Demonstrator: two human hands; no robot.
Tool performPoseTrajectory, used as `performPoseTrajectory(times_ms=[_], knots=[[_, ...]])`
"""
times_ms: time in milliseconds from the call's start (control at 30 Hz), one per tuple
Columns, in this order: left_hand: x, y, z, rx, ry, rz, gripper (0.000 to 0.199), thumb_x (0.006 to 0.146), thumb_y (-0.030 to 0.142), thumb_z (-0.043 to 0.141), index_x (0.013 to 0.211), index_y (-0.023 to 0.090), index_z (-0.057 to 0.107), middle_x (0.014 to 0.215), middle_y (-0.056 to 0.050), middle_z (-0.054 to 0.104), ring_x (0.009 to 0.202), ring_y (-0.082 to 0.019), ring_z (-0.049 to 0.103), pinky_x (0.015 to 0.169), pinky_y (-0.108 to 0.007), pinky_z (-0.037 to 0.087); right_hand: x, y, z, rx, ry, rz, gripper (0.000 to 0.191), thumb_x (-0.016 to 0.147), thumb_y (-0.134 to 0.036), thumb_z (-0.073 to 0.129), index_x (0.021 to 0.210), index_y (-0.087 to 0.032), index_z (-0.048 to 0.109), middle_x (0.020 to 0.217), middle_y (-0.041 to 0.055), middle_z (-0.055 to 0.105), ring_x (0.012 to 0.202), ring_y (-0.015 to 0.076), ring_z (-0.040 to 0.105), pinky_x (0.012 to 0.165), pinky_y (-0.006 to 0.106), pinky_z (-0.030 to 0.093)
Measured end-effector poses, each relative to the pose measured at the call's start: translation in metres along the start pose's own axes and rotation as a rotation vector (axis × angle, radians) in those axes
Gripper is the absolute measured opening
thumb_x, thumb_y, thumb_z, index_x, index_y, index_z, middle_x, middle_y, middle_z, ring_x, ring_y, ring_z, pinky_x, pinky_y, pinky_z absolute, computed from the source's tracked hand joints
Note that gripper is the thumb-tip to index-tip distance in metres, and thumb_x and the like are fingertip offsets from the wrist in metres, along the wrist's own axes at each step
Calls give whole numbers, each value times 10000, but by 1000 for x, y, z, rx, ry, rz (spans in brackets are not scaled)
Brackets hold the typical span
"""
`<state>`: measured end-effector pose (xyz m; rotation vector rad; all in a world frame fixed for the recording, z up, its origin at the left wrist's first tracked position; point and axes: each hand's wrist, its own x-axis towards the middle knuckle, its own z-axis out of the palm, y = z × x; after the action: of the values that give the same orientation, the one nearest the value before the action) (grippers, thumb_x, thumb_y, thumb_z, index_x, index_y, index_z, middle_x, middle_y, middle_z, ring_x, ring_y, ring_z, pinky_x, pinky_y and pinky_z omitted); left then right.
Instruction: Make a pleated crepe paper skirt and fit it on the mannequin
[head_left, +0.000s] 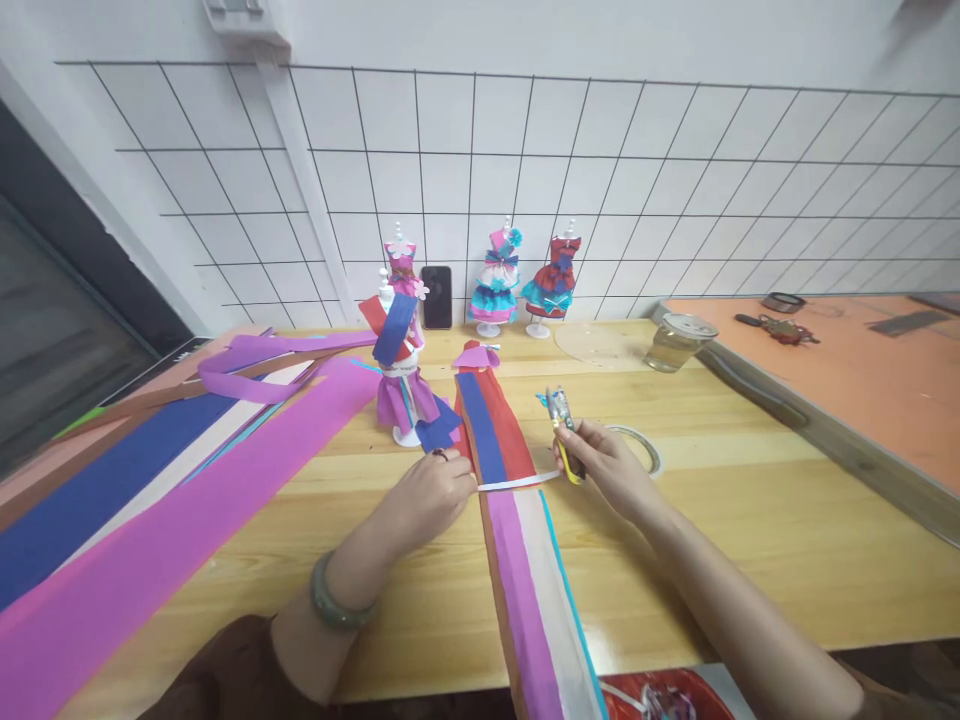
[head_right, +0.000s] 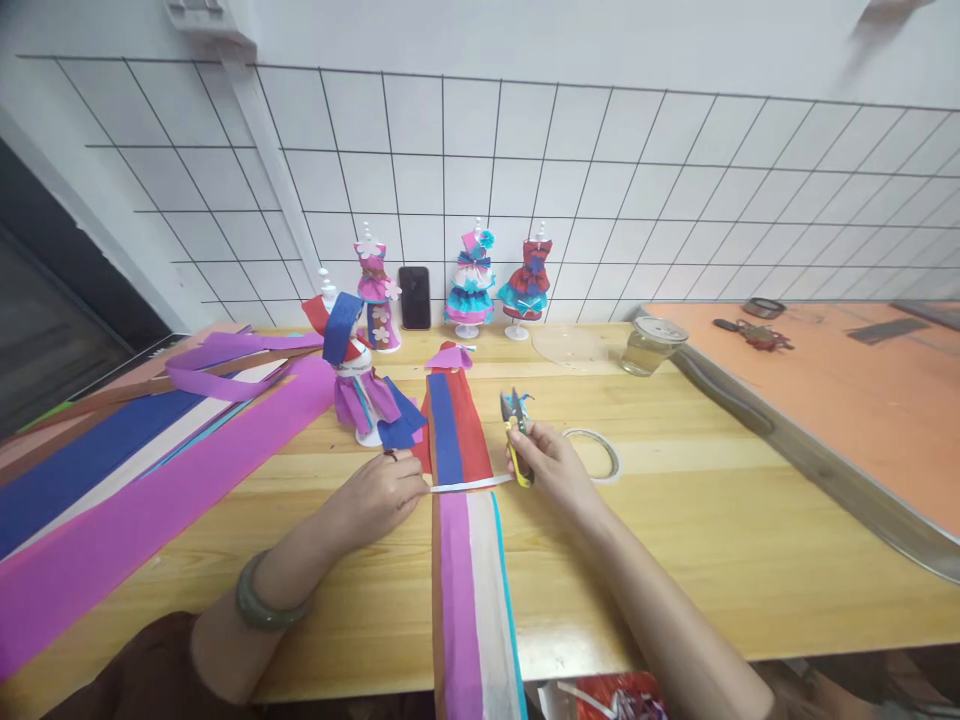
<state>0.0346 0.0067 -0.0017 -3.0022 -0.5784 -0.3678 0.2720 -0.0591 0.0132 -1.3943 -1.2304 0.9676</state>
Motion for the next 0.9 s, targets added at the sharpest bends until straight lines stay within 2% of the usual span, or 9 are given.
performPoseTrajectory(times_ms=[100,233,333,467,567,700,800,900], knots=[[-1,0,-1,-5,-5,-11,206,816,110,375,683,166,522,710,-29,521,716,-156,476,667,-299,363,-2,-1,-2,-292,-11,-22,354,804,-488,423,779,-161,556,574,-2,548,495,110,485,494,227,372],[-2,-1,-2,-21,-31,-34,185,802,110,393,678,164,518,707,-27,526,708,-149,484,671,-286,365,-7,8,-10,-749,36,12,419,769,-439,480,1104,-191,512,794,55,645,645,184,579,559,267,411],[-3,-2,-2,-56,-53,-54,180,776,85,406,679,170,531,712,-21,527,730,-149,488,713,-283,368,-16,16,-20,-995,83,48,411,796,-411,431,1146,-205,497,887,79,661,736,225,611,595,288,432],[-4,-4,-3,-117,-92,-75,195,748,74,416,707,177,576,721,-30,532,758,-159,501,723,-285,374,-31,27,-35,-1269,241,81,411,843,-390,340,1188,-196,454,1045,116,621,855,280,606,620,333,445],[-4,-4,-4,-164,-103,-97,217,738,72,412,718,180,599,721,-35,536,759,-158,512,731,-284,379,-38,36,-43,-1395,327,76,414,854,-380,327,1191,-168,443,987,131,638,818,280,615,614,338,446],[-3,-4,-4,-202,-99,-114,231,729,73,408,710,178,612,709,-35,541,737,-148,518,776,-289,375,-39,44,-44,-1517,359,3,389,852,-372,355,1140,-143,483,880,139,643,767,271,609,610,337,440],[-4,-4,-4,-203,-94,-119,236,723,71,408,719,178,617,713,-36,549,736,-148,520,774,-287,375,-38,42,-39,-1586,385,-15,357,836,-378,397,1051,-131,538,827,149,619,754,291,584,604,364,433],[-4,-4,-3,-193,-83,-120,237,717,64,411,725,182,616,719,-34,557,737,-151,519,748,-281,376,-40,33,-29,-1535,401,-90,355,829,-372,416,1052,-124,538,901,168,590,811,307,555,654,407,430]])
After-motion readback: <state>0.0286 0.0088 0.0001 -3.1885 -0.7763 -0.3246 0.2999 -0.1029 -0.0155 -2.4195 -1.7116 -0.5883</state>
